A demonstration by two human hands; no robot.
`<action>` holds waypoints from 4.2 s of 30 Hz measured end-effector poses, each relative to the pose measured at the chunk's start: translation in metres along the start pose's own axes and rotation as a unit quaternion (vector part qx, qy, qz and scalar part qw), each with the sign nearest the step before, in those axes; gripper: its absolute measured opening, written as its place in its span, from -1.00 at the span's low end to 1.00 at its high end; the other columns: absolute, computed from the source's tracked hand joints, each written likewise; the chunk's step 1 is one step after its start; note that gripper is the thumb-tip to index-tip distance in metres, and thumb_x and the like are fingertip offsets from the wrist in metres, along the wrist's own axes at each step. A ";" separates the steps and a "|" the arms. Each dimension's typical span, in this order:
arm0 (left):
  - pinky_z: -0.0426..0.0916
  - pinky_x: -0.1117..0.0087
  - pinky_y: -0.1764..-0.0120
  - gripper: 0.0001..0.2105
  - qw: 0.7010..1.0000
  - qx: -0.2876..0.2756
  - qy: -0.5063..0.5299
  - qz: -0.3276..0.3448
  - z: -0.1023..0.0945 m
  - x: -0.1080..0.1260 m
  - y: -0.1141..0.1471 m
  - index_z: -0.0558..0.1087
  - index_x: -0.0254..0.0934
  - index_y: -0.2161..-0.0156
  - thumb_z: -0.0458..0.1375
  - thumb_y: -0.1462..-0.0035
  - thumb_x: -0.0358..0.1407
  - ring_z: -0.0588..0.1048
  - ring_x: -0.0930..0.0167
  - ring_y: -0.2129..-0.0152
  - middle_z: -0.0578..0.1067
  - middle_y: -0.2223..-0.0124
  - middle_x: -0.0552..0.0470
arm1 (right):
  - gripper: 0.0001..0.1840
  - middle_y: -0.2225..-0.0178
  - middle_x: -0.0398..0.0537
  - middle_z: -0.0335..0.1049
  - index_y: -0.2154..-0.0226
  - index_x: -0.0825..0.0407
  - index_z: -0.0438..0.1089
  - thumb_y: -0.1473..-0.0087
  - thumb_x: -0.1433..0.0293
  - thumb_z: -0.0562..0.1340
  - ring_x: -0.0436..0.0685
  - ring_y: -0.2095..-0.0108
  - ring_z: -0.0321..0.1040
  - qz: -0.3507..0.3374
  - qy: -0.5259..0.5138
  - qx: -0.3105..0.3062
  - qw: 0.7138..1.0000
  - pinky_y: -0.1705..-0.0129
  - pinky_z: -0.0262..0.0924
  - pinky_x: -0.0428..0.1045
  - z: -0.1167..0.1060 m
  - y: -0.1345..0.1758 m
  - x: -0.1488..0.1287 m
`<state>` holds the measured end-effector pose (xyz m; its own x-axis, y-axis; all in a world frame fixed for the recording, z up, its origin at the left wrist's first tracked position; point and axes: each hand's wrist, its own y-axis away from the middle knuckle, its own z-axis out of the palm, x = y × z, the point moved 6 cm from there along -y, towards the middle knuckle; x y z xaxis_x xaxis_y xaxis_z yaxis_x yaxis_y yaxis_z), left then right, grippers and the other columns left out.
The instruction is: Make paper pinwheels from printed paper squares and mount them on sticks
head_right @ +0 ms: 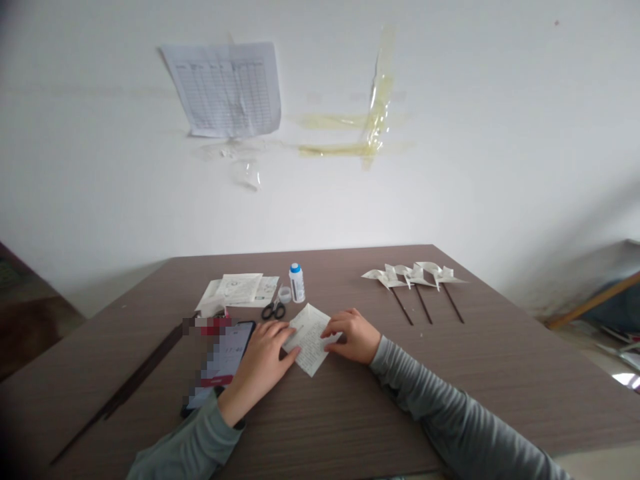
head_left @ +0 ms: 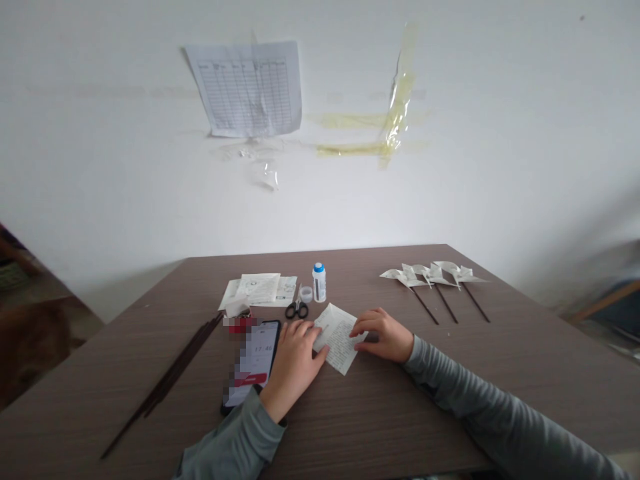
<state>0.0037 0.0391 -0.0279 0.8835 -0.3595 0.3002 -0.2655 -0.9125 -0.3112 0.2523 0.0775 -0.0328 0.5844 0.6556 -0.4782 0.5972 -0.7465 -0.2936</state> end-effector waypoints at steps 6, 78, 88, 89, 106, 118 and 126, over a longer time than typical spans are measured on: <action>0.56 -0.26 -0.61 -0.75 1.000 0.001 -0.002 0.001 -0.003 0.002 0.001 0.85 -0.11 -0.16 0.47 -0.46 -0.38 0.74 -0.14 -0.40 0.86 -0.34 -0.21 | -0.66 -0.03 0.12 0.91 -0.04 -0.16 0.91 -0.32 0.09 0.79 0.45 -0.12 0.84 0.006 0.059 -0.033 0.998 -0.44 0.55 0.34 0.014 0.001 -0.018; 0.55 -0.25 -0.61 -0.75 0.999 0.004 -0.024 0.020 0.006 -0.003 0.001 0.83 -0.19 -0.21 0.43 -0.52 -0.35 0.73 -0.09 -0.39 0.85 -0.34 -0.22 | -0.64 0.04 0.05 0.88 0.03 -0.23 0.87 -0.62 0.42 0.32 0.41 -0.08 0.81 0.005 0.120 0.037 0.992 -0.54 0.53 0.49 0.025 0.005 -0.014; 0.51 -0.34 -0.64 -0.74 1.000 0.010 0.001 0.005 0.008 -0.004 0.000 0.83 -0.12 -0.17 0.46 -0.46 -0.36 0.72 -0.14 -0.42 0.85 -0.35 -0.19 | -0.70 0.07 -0.01 0.90 -0.04 -0.18 0.84 -0.56 0.47 0.37 0.39 -0.04 0.87 0.062 0.081 0.062 0.993 -0.60 0.51 0.57 0.032 0.001 -0.011; 0.49 -0.36 -0.65 -0.72 1.000 0.002 0.003 0.006 0.008 -0.004 0.000 0.82 -0.11 -0.19 0.45 -0.46 -0.36 0.71 -0.14 -0.43 0.85 -0.36 -0.19 | -0.73 0.10 -0.03 0.90 -0.06 -0.19 0.83 -0.54 0.45 0.41 0.40 -0.02 0.87 0.074 0.073 0.067 0.992 -0.61 0.50 0.59 0.032 0.001 -0.010; 0.38 -0.44 -0.73 -0.50 0.997 -0.050 0.059 0.024 0.008 0.001 -0.002 0.75 -0.09 -0.43 0.32 -0.49 -0.44 0.73 -0.04 -0.49 0.82 -0.45 -0.20 | -0.79 0.11 -0.02 0.88 0.07 -0.16 0.85 -0.56 0.45 0.46 0.39 -0.10 0.80 0.134 0.108 0.054 0.984 -0.76 0.20 0.63 0.025 -0.001 -0.021; 0.45 -0.47 -0.68 -0.51 0.998 -0.041 0.028 0.028 0.007 0.011 -0.001 0.87 -0.03 -0.32 0.32 -0.50 -0.54 0.75 -0.05 -0.44 0.83 -0.40 -0.20 | -0.79 0.16 -0.03 0.87 0.09 -0.20 0.87 -0.60 0.38 0.48 0.41 -0.03 0.80 0.075 0.138 0.085 0.984 -0.69 0.29 0.71 0.029 0.002 -0.017; 0.39 -0.50 -0.69 -0.51 0.998 -0.055 0.021 0.027 0.005 0.014 -0.001 0.89 0.05 -0.29 0.31 -0.53 -0.53 0.71 -0.02 -0.46 0.81 -0.42 -0.16 | -0.80 0.15 -0.02 0.88 0.08 -0.16 0.88 -0.60 0.40 0.48 0.38 -0.03 0.80 0.069 0.156 0.090 0.981 -0.68 0.35 0.66 0.028 0.003 -0.018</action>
<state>0.0181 0.0362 -0.0279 0.8507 -0.4141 0.3238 -0.3549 -0.9069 -0.2273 0.2281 0.0597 -0.0487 0.8099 0.5281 -0.2552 0.4095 -0.8206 -0.3987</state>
